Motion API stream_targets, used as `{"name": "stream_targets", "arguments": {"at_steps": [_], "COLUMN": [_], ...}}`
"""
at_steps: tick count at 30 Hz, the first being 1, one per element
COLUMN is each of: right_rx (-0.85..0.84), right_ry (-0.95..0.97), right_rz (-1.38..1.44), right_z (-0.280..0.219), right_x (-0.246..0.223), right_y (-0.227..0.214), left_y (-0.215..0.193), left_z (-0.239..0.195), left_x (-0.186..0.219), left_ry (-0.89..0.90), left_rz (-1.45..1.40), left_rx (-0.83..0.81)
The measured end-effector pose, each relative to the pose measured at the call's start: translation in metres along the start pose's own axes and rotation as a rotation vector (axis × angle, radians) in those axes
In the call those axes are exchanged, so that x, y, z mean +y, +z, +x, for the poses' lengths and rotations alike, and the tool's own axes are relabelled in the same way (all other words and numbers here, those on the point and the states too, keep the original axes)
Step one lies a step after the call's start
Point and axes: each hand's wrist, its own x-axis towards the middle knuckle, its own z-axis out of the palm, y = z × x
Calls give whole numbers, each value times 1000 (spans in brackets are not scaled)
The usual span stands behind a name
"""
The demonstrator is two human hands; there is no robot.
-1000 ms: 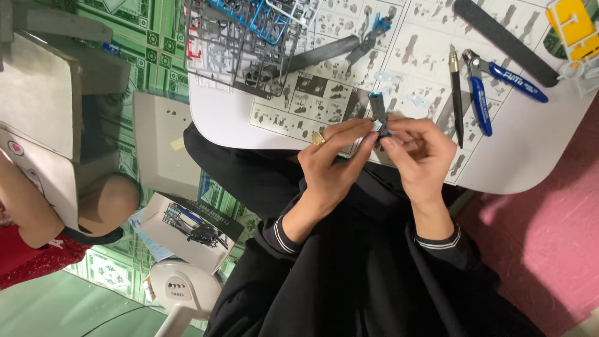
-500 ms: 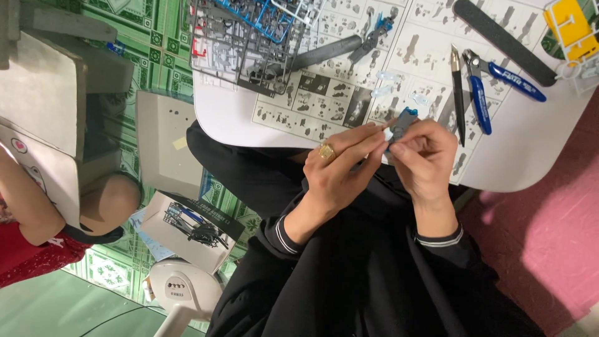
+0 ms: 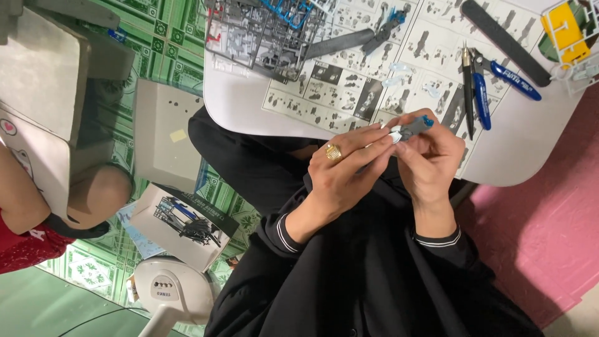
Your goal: The person assembles small plastic model parts by hand, fitting pieces together and using a yellow sanding block to smooth edges. The task involves handling small components and referencing an instruction sheet on the table.
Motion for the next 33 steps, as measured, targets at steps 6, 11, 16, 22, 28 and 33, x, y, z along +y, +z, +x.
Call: {"name": "stream_targets", "arguments": {"at_steps": [6,11,16,22,28,33], "right_rx": [9,88,124,128,140,150], "right_ry": [33,103,110,132,148,172], "right_rz": [6,138,223,200,212,175], "right_z": [-9,-14,-8,0,3,4], "right_x": [10,20,17,3,-6,-5], "right_y": [-4,-10,-11,-11,-10,-16], "left_y": [-6,-4,-3,4,11,11], "left_z": [-4,-9,-8,-10,-8,-7], "left_x": [-4,-6,-11,-20,-18,-16], "left_ry": [-55,-125,-366,-910,-947,-871], "left_rz": [-28,-69,-139,-598,-788,-674], "left_rx": [-16,-49,-78,-121,-119,-174]}}
